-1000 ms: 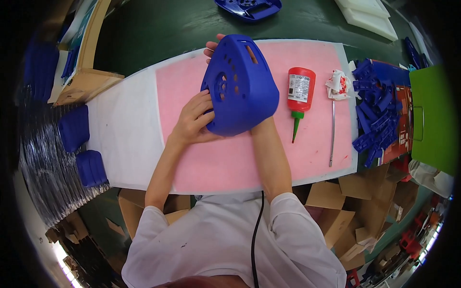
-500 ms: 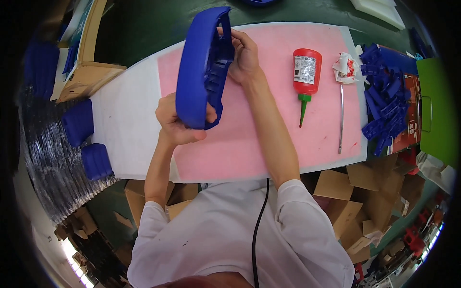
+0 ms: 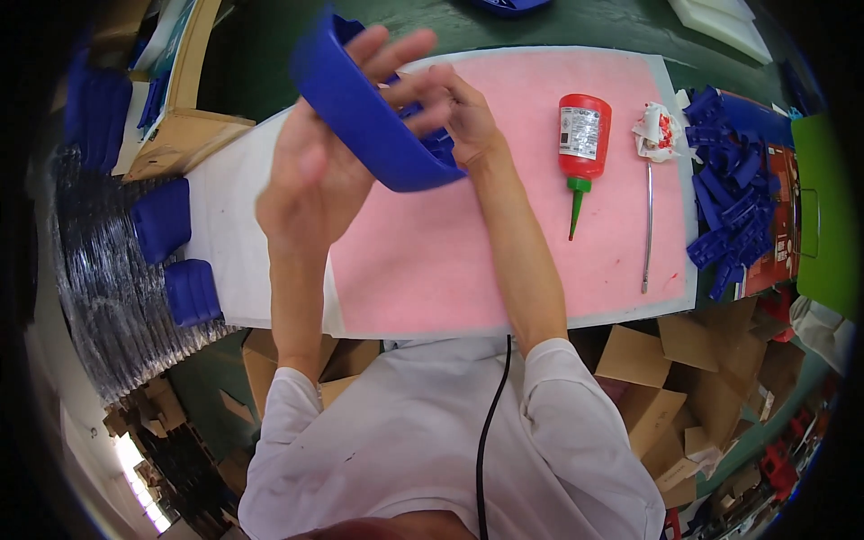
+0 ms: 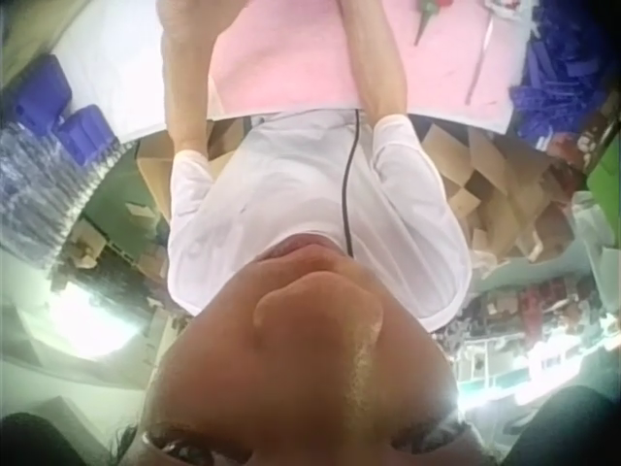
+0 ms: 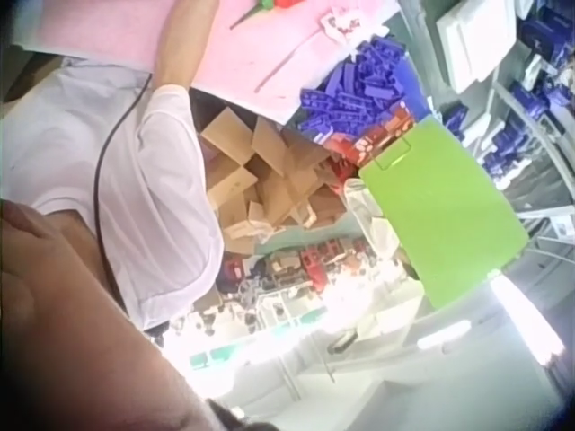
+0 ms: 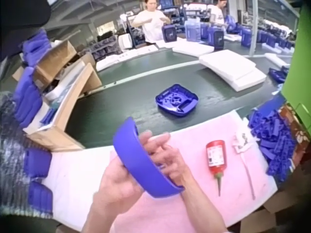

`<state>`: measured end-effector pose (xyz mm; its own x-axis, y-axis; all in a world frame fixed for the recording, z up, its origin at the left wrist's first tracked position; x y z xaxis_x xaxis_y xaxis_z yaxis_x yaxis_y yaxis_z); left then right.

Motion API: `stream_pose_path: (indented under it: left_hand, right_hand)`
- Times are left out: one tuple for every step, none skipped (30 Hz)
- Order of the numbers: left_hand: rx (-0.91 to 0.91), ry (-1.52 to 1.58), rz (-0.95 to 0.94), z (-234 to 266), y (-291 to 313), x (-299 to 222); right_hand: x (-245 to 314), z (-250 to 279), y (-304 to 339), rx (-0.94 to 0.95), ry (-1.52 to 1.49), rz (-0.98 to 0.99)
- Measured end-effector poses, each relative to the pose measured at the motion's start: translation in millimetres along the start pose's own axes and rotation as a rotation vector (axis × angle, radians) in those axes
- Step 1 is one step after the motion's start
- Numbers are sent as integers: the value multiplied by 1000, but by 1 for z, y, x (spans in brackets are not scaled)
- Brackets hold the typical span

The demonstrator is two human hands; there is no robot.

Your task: The person applies glue from a glue bottle to a blue plastic shell, then attaches a handle piece to the shell.

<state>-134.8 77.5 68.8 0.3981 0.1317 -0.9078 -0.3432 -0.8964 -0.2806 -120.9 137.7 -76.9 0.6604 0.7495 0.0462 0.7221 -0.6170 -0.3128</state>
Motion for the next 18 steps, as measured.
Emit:
stream_pose_path:
  left_hand:
    - [-37,47,-13,5,-5,-4]
    - [-34,48,-12,9,-9,-5]
    - [-80,216,-52,18,-13,-12]
    - [-124,386,-93,28,-16,-17]
    - [-123,384,-92,36,-20,-19]
    - [-190,515,-139,55,-20,-27]
    - [-243,661,-185,69,-22,-31]
    - [-242,658,-186,74,-27,-33]
    - [-279,722,-193,83,-31,-32]
    - [-317,784,-201,91,-32,-33]
    - [-319,782,-201,96,-28,-34]
    - [-357,839,-216,103,-24,-32]
    - [-396,896,-231,111,-20,-31]
    - [-358,915,-211,110,-15,-31]
    - [-363,913,-210,116,-10,-33]
    - [-338,991,-205,121,-5,-32]
    - [-313,1070,-200,126,1,-31]
    - [-359,1104,-194,134,5,-26]
  right_hand:
    - [1,-9,1,110,-112,-11]
    - [3,-17,3,219,-223,-21]
    - [4,-15,3,223,-226,-22]
    - [7,-9,1,172,-52,6]
    - [9,-2,1,118,122,35]
    - [2,-3,-6,21,290,3]
    - [3,-1,-6,23,290,3]
    - [2,3,-6,36,356,-17]
    - [0,4,-6,47,420,-37]
    - [2,14,-5,-43,484,12]
    - [1,16,-4,-42,481,12]
    - [-5,16,0,3,421,-55]
    - [-10,16,3,47,361,-123]
    - [-9,20,4,43,363,-118]
    - [-6,19,2,70,398,-62]
    - [-3,17,1,97,432,-5]
    - [-3,18,2,97,428,-6]
    - [3,12,2,112,437,43]
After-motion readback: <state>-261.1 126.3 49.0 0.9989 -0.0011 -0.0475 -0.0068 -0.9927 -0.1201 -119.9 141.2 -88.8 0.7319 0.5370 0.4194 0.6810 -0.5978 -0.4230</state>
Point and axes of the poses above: each hand's wrist, its own y-axis away from the middle knuckle, its own z-axis out of the back of the hand, x = y × z, the point moved 9 cm from there along -y, towards the middle knuckle, and after that the axes turned 4 degrees about -y, right-handed, at the moved point
